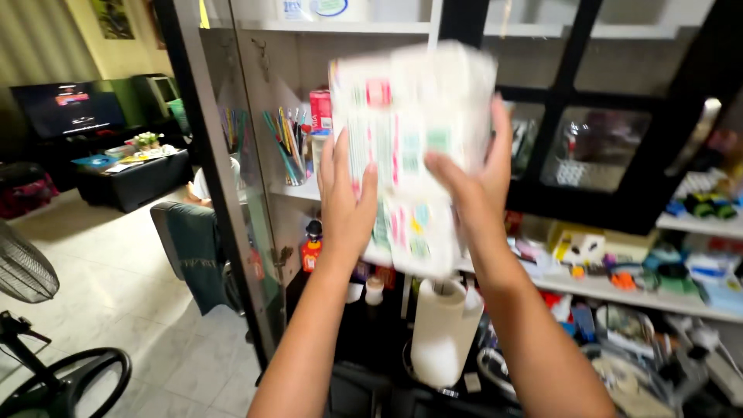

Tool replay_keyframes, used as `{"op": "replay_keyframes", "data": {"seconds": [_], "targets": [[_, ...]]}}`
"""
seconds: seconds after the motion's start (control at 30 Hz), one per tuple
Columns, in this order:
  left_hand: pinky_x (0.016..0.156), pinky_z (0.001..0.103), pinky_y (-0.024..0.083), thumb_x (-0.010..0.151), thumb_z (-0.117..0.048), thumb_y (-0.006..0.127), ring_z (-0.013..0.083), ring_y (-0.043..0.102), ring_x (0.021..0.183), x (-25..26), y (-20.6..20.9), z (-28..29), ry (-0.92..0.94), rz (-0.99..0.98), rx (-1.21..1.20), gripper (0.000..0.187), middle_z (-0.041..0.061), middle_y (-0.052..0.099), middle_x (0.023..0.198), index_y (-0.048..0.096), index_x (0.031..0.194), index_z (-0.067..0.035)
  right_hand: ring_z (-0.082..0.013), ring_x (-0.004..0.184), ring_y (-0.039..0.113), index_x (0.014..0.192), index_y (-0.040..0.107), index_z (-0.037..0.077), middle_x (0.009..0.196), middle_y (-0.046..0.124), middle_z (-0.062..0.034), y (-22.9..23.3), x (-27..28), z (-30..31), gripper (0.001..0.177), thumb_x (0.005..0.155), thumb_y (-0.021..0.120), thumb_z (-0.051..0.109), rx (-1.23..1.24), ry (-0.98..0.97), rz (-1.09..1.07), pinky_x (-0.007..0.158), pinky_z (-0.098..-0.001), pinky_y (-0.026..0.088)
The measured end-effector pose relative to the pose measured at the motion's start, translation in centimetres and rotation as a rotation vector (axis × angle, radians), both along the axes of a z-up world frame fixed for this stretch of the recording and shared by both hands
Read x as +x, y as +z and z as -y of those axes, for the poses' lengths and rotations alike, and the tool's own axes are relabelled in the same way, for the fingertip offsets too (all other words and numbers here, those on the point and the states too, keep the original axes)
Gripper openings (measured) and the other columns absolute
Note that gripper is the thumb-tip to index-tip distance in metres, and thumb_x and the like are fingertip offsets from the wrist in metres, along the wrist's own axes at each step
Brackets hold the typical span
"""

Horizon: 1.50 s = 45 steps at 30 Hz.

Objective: The person removes items including paper towels, toilet paper rolls, tissue boxes, toothpaste, and shampoo bottles from a storage cabinet and places them on a dining table, then returns several of the items to different shelves within the cabinet.

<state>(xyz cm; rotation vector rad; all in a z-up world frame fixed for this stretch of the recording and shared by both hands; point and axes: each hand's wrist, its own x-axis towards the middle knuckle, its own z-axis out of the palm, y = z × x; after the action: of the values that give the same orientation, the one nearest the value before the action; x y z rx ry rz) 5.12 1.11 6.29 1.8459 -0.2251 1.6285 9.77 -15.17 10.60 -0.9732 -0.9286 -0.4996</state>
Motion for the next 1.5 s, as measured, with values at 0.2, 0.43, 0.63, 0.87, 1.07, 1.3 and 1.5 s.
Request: {"op": "replay_keyframes", "data": {"seconds": [0.2, 0.43, 0.63, 0.87, 1.07, 1.3, 1.5], "targets": [[0.129, 0.045, 0.025, 0.105, -0.024, 0.061, 0.0376, 0.036, 0.153, 7.7, 8.3, -1.2, 0.071, 0.129, 0.118, 0.058, 0.023, 0.039, 0.162, 0.041, 0.158, -0.012, -0.0336, 0.142, 0.051, 0.159, 0.03, 0.012, 0.149, 0.05, -0.017, 12.8, 10.9, -6.1, 0.105, 0.087, 0.104, 0.027, 0.085, -0.716, 0.461, 0.123, -0.043, 0.042], [0.134, 0.04, 0.014, 0.112, -0.034, 0.046, 0.0316, 0.016, 0.166, 18.6, 21.6, -7.4, -0.354, 0.241, 0.237, 0.067, 0.016, 0.022, 0.176, 0.019, 0.168, -0.007, -0.0414, 0.125, 0.05, 0.155, 0.027, 0.018, 0.134, 0.048, -0.015, 25.4, 14.4, -13.5, 0.116, 0.069, 0.096, 0.055, 0.277, -1.069, 0.341, 0.093, -0.0575, 0.049], [0.13, 0.036, 0.013, 0.108, -0.046, 0.05, 0.0253, 0.004, 0.163, 26.0, 26.1, -12.6, -0.607, 0.083, 0.19, 0.087, 0.011, 0.002, 0.176, -0.001, 0.166, -0.006, -0.0415, 0.123, 0.049, 0.153, 0.03, 0.024, 0.134, 0.044, -0.0152, 28.3, 18.2, -17.2, 0.114, 0.067, 0.095, 0.062, 0.189, -1.139, 0.296, 0.088, -0.0613, 0.048], [0.123, 0.035, 0.025, 0.102, -0.049, 0.05, 0.0253, 0.028, 0.156, 32.9, 30.5, -16.7, -0.732, -0.082, 0.121, 0.084, 0.012, 0.028, 0.169, 0.01, 0.166, -0.011, -0.0493, 0.138, 0.037, 0.15, 0.048, 0.015, 0.158, 0.023, -0.0285, 28.4, 25.5, -19.5, 0.076, 0.084, 0.081, 0.032, -0.064, -1.277, 0.483, 0.106, -0.0613, 0.043], [0.119, 0.033, 0.035, 0.103, -0.041, 0.058, 0.0271, 0.042, 0.148, 40.2, 31.5, -16.9, -0.446, -0.329, 0.126, 0.084, 0.02, 0.039, 0.159, 0.007, 0.163, -0.011, -0.0444, 0.14, 0.041, 0.14, 0.058, -0.001, 0.154, 0.038, -0.0254, 22.8, 30.9, -20.1, 0.055, 0.091, 0.066, 0.023, -0.548, -1.794, 0.627, 0.104, -0.0617, 0.044], [0.105, 0.036, 0.048, 0.092, -0.029, 0.062, 0.0306, 0.059, 0.131, 47.8, 32.9, -17.8, -0.515, -0.302, 0.196, 0.076, 0.02, 0.06, 0.145, 0.029, 0.16, -0.016, -0.0432, 0.122, 0.058, 0.136, 0.058, -0.001, 0.144, 0.053, -0.024, 22.1, 33.6, -19.7, 0.054, 0.086, 0.066, 0.02, -0.78, -1.698, 0.56, 0.078, -0.047, 0.058], [0.098, 0.039, 0.052, 0.09, -0.032, 0.073, 0.0354, 0.066, 0.115, 49.2, 33.0, -19.0, -0.147, -0.299, 0.271, 0.07, 0.022, 0.068, 0.123, 0.043, 0.151, -0.012, -0.0388, 0.112, 0.061, 0.129, 0.06, -0.001, 0.125, 0.061, -0.0197, 23.1, 32.1, -20.8, 0.053, 0.086, 0.073, 0.028, -0.966, -1.547, 0.381, 0.084, -0.0453, 0.057]]}}
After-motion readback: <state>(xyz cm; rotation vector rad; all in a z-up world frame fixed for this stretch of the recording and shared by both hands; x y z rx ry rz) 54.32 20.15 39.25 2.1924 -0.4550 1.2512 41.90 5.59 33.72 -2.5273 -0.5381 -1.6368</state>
